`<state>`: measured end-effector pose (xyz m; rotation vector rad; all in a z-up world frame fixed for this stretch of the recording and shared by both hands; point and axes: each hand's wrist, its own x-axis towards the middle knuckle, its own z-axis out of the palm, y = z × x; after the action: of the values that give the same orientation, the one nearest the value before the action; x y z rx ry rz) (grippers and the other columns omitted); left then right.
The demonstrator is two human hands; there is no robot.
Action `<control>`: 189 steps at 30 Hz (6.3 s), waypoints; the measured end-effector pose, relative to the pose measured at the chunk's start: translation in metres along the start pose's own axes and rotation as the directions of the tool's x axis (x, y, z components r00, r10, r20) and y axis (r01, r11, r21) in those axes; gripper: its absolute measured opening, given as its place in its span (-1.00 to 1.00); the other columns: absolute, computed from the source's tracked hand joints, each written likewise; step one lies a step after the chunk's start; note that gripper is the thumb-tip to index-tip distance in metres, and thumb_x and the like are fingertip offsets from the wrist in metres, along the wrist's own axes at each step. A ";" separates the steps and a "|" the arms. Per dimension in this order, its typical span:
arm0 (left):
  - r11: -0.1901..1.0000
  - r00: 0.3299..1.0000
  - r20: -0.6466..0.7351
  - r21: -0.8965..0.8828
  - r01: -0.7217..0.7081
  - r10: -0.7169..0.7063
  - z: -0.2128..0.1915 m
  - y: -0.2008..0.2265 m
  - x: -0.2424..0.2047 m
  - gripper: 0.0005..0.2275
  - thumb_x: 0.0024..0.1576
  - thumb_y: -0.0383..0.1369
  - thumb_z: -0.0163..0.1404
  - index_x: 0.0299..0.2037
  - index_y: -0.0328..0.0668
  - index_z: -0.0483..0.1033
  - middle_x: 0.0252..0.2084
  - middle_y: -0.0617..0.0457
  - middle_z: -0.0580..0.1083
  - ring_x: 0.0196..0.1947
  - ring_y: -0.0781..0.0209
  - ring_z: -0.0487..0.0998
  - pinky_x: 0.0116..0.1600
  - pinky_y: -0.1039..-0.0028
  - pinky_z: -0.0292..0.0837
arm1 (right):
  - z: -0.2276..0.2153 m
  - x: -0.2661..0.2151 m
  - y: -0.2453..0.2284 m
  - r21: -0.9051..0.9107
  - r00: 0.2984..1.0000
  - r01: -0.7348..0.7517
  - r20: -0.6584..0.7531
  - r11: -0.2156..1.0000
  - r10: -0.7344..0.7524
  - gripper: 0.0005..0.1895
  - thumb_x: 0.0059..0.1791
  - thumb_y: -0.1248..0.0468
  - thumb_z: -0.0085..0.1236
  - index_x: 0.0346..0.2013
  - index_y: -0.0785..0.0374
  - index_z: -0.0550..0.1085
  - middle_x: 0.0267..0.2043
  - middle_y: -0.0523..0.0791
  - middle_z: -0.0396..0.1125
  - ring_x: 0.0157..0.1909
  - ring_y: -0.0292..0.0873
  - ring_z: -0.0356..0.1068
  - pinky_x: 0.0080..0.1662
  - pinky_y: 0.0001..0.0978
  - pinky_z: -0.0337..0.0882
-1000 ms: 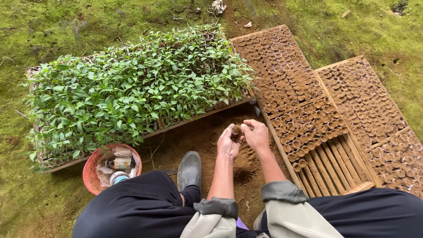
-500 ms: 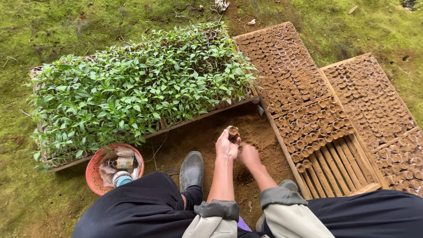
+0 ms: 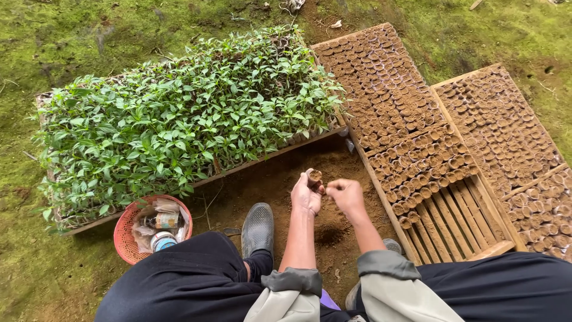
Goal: Filling small biodegradable seedling pots with soil and arranging them in a tray.
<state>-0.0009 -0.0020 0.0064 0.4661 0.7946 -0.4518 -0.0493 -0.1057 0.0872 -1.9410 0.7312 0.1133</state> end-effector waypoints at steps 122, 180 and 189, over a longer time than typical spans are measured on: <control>0.942 0.979 -0.173 0.331 -0.046 0.109 0.009 -0.043 0.036 -0.80 0.31 -0.29 -0.09 -0.02 -0.21 0.51 -0.26 -0.11 0.62 -0.45 0.20 0.65 -0.41 0.55 0.60 | 0.008 0.152 0.048 -0.126 0.877 -0.208 -0.464 0.970 0.128 -0.90 -0.13 0.00 0.24 -0.41 -0.18 0.63 -0.60 -0.28 0.42 -0.39 -0.14 0.44 -0.26 -0.28 0.43; 0.869 0.991 0.092 0.493 0.038 -0.096 0.021 -0.015 -0.027 -0.82 0.04 -0.46 0.25 -0.19 -0.16 0.53 -0.54 0.03 0.46 -0.67 0.33 0.54 -0.58 0.66 0.45 | -0.041 -0.009 -0.011 0.452 0.998 0.057 -0.015 0.890 -0.056 -0.46 -0.02 0.03 0.39 -0.74 0.23 0.40 -0.82 -0.16 0.17 -0.72 -0.45 0.03 -0.59 -0.68 0.00; 0.931 0.994 0.106 0.362 -0.044 0.005 0.027 -0.004 -0.045 -0.80 0.14 -0.57 0.11 -0.05 -0.26 0.50 -0.38 0.07 0.42 -0.59 0.37 0.49 -0.52 0.74 0.45 | -0.049 0.012 0.023 0.455 0.998 -0.036 0.057 0.890 0.012 -0.70 0.03 0.04 0.27 -0.36 0.21 0.58 -0.47 -0.10 0.50 -0.55 -0.40 0.42 -0.49 -0.66 0.41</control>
<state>-0.0155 -0.0107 0.0555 0.7912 0.6038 -0.5993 -0.0635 -0.1589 0.0880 -1.4725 0.6764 0.0041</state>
